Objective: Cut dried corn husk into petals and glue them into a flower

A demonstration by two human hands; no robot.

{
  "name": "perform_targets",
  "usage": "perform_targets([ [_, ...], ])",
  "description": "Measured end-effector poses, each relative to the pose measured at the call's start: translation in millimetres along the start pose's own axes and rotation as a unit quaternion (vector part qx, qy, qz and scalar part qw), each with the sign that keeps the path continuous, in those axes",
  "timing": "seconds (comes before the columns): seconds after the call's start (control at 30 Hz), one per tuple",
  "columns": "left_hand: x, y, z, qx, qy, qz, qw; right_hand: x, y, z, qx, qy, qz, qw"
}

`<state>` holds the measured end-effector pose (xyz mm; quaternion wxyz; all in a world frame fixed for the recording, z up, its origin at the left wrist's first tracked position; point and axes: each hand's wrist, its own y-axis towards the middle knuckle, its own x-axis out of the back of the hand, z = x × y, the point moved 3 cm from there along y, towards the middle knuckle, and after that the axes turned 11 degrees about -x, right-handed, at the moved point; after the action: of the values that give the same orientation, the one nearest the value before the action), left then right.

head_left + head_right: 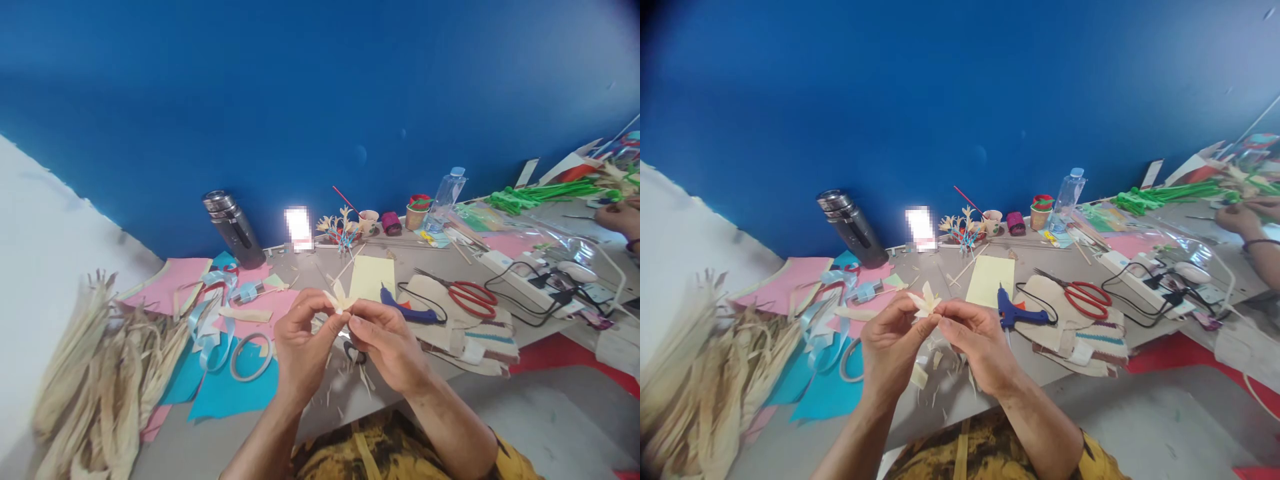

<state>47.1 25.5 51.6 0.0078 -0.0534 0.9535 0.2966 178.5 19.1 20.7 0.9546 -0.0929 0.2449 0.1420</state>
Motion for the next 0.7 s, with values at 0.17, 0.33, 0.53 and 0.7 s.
perform_targets([
  [0.17, 3.7, -1.4, 4.7, 0.016, -0.023, -0.008, 1.000, -2.1, -3.2, 2.7, 0.043, -0.045, 0.018, 0.998],
  [0.33, 4.6, -0.6, 8.1, 0.052, -0.111, -0.020, 0.992, -3.4, -5.6, -2.0, -0.004, -0.003, 0.026, 1.000],
  [0.53, 12.3, 2.1, 4.9, 0.049, -0.084, 0.003, 0.995, -2.9, -4.9, -6.2, -0.054, -0.014, 0.031, 0.998],
  [0.7, 12.9, 3.7, 9.9, 0.068, -0.081, 0.007, 0.994, 4.8, -1.9, 3.0, 0.031, -0.169, -0.070, 0.983],
])
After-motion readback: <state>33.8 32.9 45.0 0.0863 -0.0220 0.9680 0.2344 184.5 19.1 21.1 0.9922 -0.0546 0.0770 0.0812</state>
